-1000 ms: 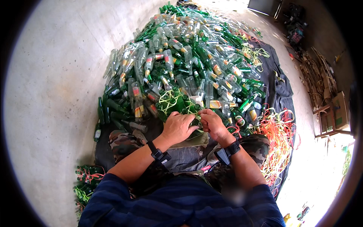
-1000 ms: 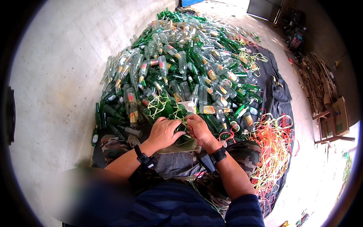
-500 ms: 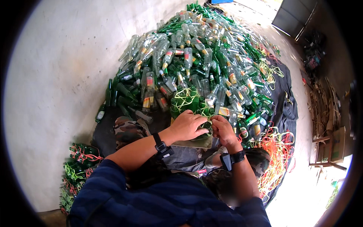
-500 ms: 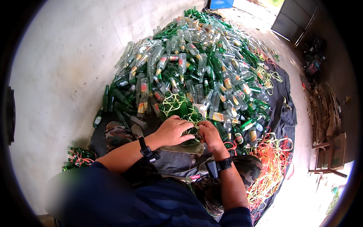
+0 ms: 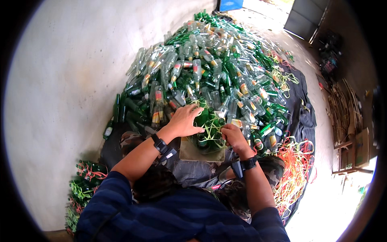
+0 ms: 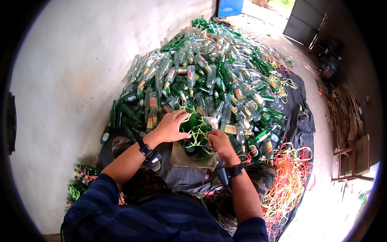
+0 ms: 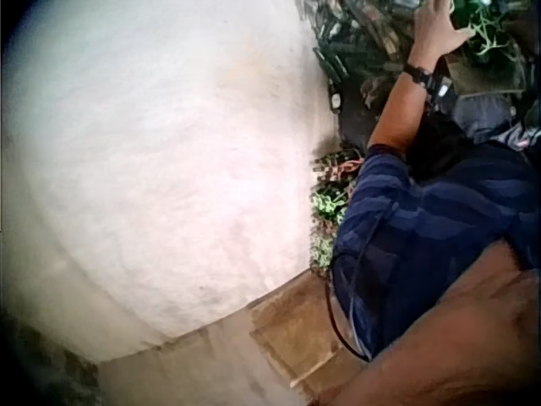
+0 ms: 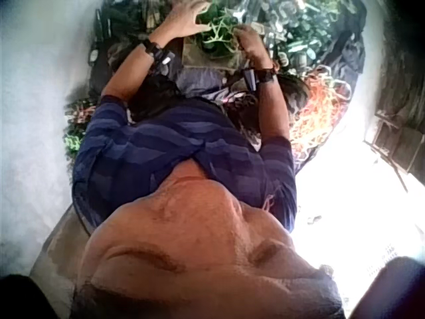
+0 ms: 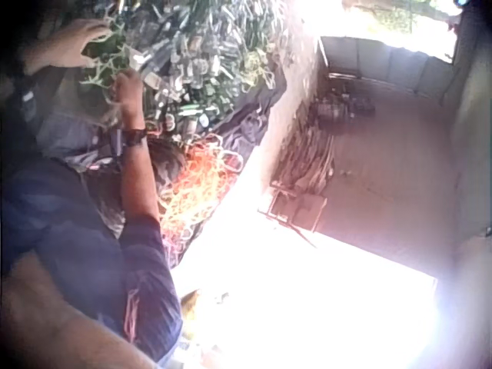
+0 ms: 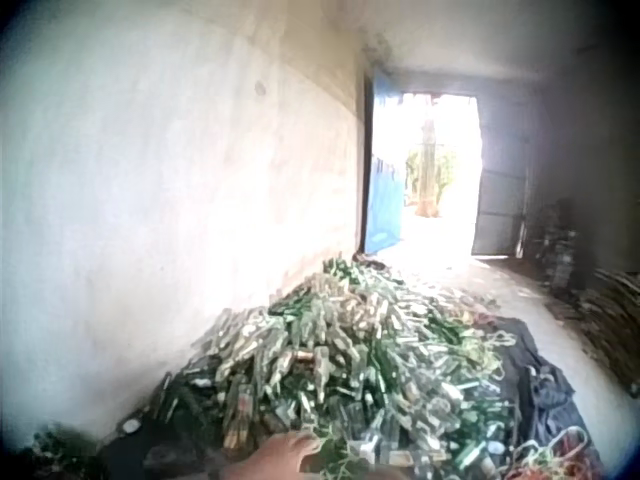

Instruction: The person sits on the floor and ties green plastic bottles together using yellow rope. They pick up bottles from a large pile, thread the rope through the necks, and secure them into bundles.

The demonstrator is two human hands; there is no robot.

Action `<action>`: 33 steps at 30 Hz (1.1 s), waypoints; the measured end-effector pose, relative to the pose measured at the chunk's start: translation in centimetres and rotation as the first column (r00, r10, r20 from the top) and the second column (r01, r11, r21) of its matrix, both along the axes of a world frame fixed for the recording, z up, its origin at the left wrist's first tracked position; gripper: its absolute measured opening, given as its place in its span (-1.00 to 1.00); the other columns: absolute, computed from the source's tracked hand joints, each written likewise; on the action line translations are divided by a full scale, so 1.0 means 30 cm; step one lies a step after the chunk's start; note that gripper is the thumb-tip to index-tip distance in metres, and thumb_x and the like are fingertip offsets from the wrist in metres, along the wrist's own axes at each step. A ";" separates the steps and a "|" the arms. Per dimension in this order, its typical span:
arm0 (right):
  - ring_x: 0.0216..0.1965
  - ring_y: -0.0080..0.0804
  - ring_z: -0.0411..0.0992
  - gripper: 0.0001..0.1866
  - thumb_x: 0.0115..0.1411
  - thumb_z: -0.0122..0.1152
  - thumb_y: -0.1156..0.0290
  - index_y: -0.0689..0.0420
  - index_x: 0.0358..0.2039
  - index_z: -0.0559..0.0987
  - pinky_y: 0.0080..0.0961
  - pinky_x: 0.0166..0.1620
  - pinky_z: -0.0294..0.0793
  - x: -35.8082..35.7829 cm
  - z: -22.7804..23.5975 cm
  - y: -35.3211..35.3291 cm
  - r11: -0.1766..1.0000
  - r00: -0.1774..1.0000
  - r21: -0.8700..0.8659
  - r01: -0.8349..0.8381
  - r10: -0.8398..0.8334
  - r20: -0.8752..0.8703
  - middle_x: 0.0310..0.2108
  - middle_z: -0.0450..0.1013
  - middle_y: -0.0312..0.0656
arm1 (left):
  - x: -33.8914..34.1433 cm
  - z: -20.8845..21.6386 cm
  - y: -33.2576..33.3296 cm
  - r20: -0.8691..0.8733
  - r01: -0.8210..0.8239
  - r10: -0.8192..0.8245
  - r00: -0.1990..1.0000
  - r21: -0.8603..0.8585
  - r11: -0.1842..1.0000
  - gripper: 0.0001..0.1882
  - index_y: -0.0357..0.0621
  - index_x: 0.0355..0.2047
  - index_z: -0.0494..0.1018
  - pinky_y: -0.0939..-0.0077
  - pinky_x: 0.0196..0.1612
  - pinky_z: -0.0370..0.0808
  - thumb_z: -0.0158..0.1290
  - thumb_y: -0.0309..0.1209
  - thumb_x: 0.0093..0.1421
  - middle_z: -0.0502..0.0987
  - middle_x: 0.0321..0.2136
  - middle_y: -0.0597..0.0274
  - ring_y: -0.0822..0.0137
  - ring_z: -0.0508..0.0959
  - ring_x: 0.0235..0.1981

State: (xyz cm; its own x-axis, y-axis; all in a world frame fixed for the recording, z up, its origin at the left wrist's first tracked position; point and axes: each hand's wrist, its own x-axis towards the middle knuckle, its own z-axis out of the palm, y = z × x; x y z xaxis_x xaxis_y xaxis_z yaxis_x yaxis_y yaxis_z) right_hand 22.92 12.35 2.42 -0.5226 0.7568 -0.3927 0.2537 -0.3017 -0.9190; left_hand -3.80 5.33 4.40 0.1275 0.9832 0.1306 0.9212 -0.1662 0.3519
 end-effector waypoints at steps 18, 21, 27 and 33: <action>-0.65 -0.59 0.32 -0.82 0.29 0.12 0.38 0.21 -0.38 0.56 -0.54 -0.60 0.27 -0.031 0.042 0.014 0.988 0.986 0.141 -0.055 0.032 0.163 -0.58 0.41 -0.33 | 0.073 -0.028 0.116 -0.194 0.082 -0.086 0.977 -0.032 0.996 -0.68 -0.15 -0.28 0.68 0.04 -0.08 0.44 0.22 -0.29 -0.04 0.52 -0.15 -0.02 -0.06 0.60 -0.14; -0.66 -0.56 0.33 -0.81 0.29 0.13 0.38 0.21 -0.42 0.54 -0.55 -0.58 0.28 -0.026 0.061 0.027 0.985 0.980 0.141 -0.102 0.075 0.182 -0.59 0.43 -0.33 | 0.059 -0.013 0.134 -0.161 0.119 -0.130 0.978 -0.082 0.990 -0.74 -0.16 -0.34 0.69 0.05 -0.19 0.47 0.20 -0.33 -0.04 0.53 -0.17 -0.05 -0.05 0.62 -0.25; -0.65 -0.58 0.33 -0.82 0.32 0.15 0.38 0.21 -0.37 0.56 -0.60 -0.57 0.28 -0.032 0.056 0.058 0.995 0.978 -0.008 -0.099 0.099 0.183 -0.57 0.47 -0.32 | 0.044 -0.032 0.142 -0.156 0.126 -0.137 0.978 -0.083 0.989 -0.72 -0.13 -0.32 0.69 0.07 -0.26 0.48 0.18 -0.35 -0.07 0.52 -0.19 -0.04 -0.05 0.62 -0.32; -0.67 -0.69 0.27 -0.87 0.37 0.18 0.37 0.16 -0.22 0.58 -0.69 -0.61 0.25 -0.004 0.072 0.105 0.999 0.994 -0.045 0.013 -0.008 0.108 -0.51 0.54 -0.28 | 0.029 -0.041 0.129 -0.073 0.108 -0.108 0.991 0.005 0.994 -0.74 -0.12 -0.38 0.71 0.14 -0.32 0.49 0.21 -0.32 -0.09 0.59 -0.15 -0.02 0.05 0.66 -0.34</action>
